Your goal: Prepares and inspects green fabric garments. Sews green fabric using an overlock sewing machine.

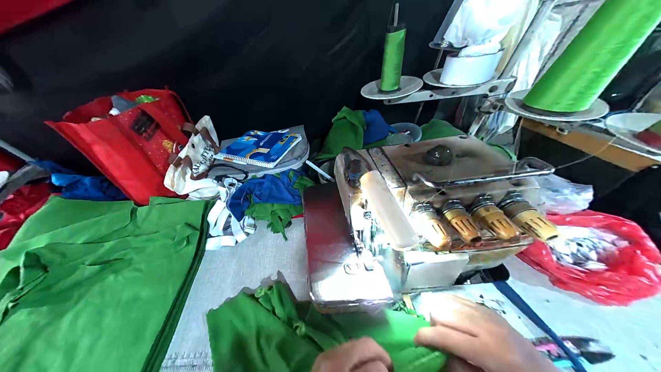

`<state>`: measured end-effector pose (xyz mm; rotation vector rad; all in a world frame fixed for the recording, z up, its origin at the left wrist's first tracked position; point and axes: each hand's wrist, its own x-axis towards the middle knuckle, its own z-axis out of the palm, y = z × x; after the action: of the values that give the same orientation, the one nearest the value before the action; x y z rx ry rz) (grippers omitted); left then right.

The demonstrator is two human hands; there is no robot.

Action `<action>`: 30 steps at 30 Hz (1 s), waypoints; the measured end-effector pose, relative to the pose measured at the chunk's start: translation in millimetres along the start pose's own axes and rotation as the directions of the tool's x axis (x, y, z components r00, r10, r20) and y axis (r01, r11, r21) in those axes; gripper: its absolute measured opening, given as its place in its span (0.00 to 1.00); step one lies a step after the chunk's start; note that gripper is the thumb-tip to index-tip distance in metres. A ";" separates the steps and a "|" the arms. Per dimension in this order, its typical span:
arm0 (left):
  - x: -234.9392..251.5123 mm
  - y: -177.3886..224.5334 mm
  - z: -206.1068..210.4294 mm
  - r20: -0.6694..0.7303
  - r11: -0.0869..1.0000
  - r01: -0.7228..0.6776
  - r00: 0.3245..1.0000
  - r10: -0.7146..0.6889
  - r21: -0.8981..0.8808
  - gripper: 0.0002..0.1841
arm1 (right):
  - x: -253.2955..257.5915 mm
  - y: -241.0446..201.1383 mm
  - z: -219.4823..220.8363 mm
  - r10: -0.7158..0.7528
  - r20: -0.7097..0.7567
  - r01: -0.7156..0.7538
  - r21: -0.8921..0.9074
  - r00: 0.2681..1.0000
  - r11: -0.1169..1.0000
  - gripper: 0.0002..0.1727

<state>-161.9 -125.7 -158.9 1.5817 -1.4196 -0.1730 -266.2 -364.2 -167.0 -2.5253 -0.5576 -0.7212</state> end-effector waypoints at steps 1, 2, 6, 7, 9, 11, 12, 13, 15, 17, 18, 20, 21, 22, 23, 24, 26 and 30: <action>5.4 3.4 -6.8 -0.051 0.999 -0.027 0.998 0.028 0.029 0.15 | 3.8 -3.2 -3.4 0.027 -0.036 -0.026 0.027 0.999 0.999 0.08; 8.9 7.0 -18.2 -0.085 0.996 -0.061 0.994 0.066 0.065 0.15 | 8.7 -10.5 -5.6 0.075 -0.063 -0.067 0.114 0.995 0.991 0.08; 6.4 15.6 -82.4 -0.013 0.961 -0.102 0.994 0.109 0.257 0.26 | 37.9 -56.0 -10.4 0.322 -0.058 -0.219 0.619 0.945 0.755 0.09; 3.4 16.3 -98.7 0.021 0.949 -0.096 0.995 0.094 0.300 0.27 | 49.0 -68.2 -13.2 0.379 -0.059 -0.244 0.671 0.924 0.700 0.07; -4.6 11.9 -126.9 0.048 0.926 -0.081 0.997 0.068 0.368 0.24 | 73.4 -85.2 -18.4 0.421 -0.069 -0.240 0.735 0.904 0.634 0.08; -18.2 6.4 -151.3 0.021 0.895 -0.071 0.997 0.069 0.440 0.21 | 94.3 -94.8 -24.2 0.400 -0.095 -0.193 0.760 0.912 0.620 0.08; -28.6 6.5 -163.9 0.009 0.882 -0.064 0.998 0.068 0.468 0.20 | 102.2 -98.3 -27.8 0.373 -0.119 -0.154 0.767 0.920 0.623 0.09; -41.9 8.0 -176.0 -0.016 0.877 -0.049 0.998 0.064 0.479 0.18 | 108.6 -101.7 -32.5 0.341 -0.152 -0.106 0.768 0.928 0.632 0.10; -72.7 18.4 -196.8 -0.104 0.910 0.011 0.994 0.035 0.415 0.14 | 118.8 -106.4 -40.7 0.226 -0.246 0.021 0.720 0.943 0.694 0.09; -102.2 38.6 -212.8 -0.204 0.945 0.089 0.979 -0.024 0.316 0.12 | 129.8 -110.1 -42.4 0.106 -0.339 0.132 0.610 0.935 0.782 0.06; -114.3 50.1 -218.6 -0.248 0.960 0.121 0.967 -0.057 0.253 0.11 | 136.5 -112.6 -40.0 0.068 -0.384 0.161 0.534 0.921 0.830 0.06; -132.3 62.7 -229.5 -0.304 0.984 0.122 0.949 -0.078 0.128 0.10 | 153.5 -115.6 -29.6 0.004 -0.468 0.180 0.347 0.884 0.921 0.06; -139.2 62.2 -235.9 -0.315 0.991 0.099 0.947 -0.065 0.095 0.10 | 163.2 -115.1 -23.2 -0.018 -0.488 0.177 0.283 0.873 0.943 0.06; -145.3 58.0 -242.9 -0.328 0.993 0.085 0.943 -0.052 0.085 0.10 | 173.5 -113.3 -16.4 -0.021 -0.488 0.158 0.241 0.872 0.958 0.08; -150.5 51.6 -250.0 -0.352 0.991 0.092 0.935 -0.051 0.098 0.10 | 184.9 -109.1 -8.6 -0.025 -0.475 0.132 0.195 0.880 0.972 0.09; -153.3 44.7 -256.0 -0.398 0.981 0.146 0.914 -0.083 0.130 0.10 | 197.8 -101.8 1.0 -0.037 -0.451 0.107 0.130 0.892 0.986 0.11; -148.5 26.6 -267.5 -0.499 0.896 0.388 0.832 -0.242 0.214 0.10 | 228.6 -81.5 28.2 -0.083 -0.391 0.095 0.011 0.917 0.995 0.13; -126.7 -43.6 -291.2 -0.531 0.478 0.684 0.729 -0.432 0.550 0.18 | 264.0 -55.6 94.4 0.017 -0.031 -0.023 -0.238 0.999 0.971 0.28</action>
<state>19.6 131.2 -97.5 2.5926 -0.6251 0.3099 -50.5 -203.1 -70.9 -2.7312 -0.4587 -0.8610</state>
